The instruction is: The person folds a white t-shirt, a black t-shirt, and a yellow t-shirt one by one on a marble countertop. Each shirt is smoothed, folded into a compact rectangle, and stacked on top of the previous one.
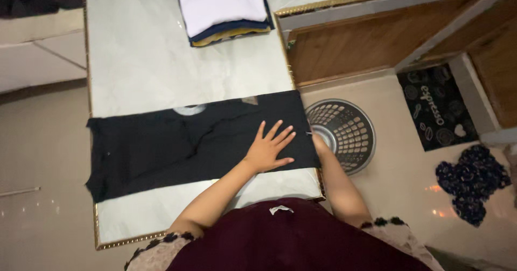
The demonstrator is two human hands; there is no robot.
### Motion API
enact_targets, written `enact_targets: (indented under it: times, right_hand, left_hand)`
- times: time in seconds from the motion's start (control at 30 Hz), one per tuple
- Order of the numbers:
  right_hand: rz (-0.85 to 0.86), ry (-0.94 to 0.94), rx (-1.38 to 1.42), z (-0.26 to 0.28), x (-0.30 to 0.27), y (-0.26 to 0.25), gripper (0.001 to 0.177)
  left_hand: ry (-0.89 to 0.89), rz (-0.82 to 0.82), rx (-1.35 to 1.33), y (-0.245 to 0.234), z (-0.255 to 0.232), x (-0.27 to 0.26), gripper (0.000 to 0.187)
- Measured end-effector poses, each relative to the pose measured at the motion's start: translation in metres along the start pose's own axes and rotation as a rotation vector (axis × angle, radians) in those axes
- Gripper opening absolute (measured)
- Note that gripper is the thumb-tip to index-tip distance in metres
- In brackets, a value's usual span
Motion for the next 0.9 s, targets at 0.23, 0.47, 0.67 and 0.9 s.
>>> enact_targets:
  times: [0.23, 0.47, 0.67, 0.9]
  right_hand:
    - [-0.128, 0.103, -0.009, -0.017, -0.018, -0.051, 0.053]
    - [-0.065, -0.404, -0.295, 0.082, -0.072, -0.029, 0.034]
    - [-0.091, -1.123, -1.032, 0.111, -0.18, 0.169, 0.036]
    - [0.615, -0.563, -0.806, 0.045, -0.21, 0.288, 0.069]
  left_hand:
    - [-0.339, -0.128, 0.061, 0.004, 0.026, -0.012, 0.075]
    - [-0.433, -0.174, -0.567, 0.026, 0.067, -0.047, 0.063]
    - [-0.637, -0.325, -1.964, 0.031, 0.106, -0.077, 0.075]
    - [-0.776, -0.487, -2.511, 0.024, 0.12, -0.119, 0.095]
Point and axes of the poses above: each hand's wrist, its own x-axis towards the middle knuckle, its own y-axis out of the palm, z = x × y, the point moved 6 cm from there along x, towards the middle knuckle, and after that the axes turned 14 degrees about x, right-handed, at the moved point
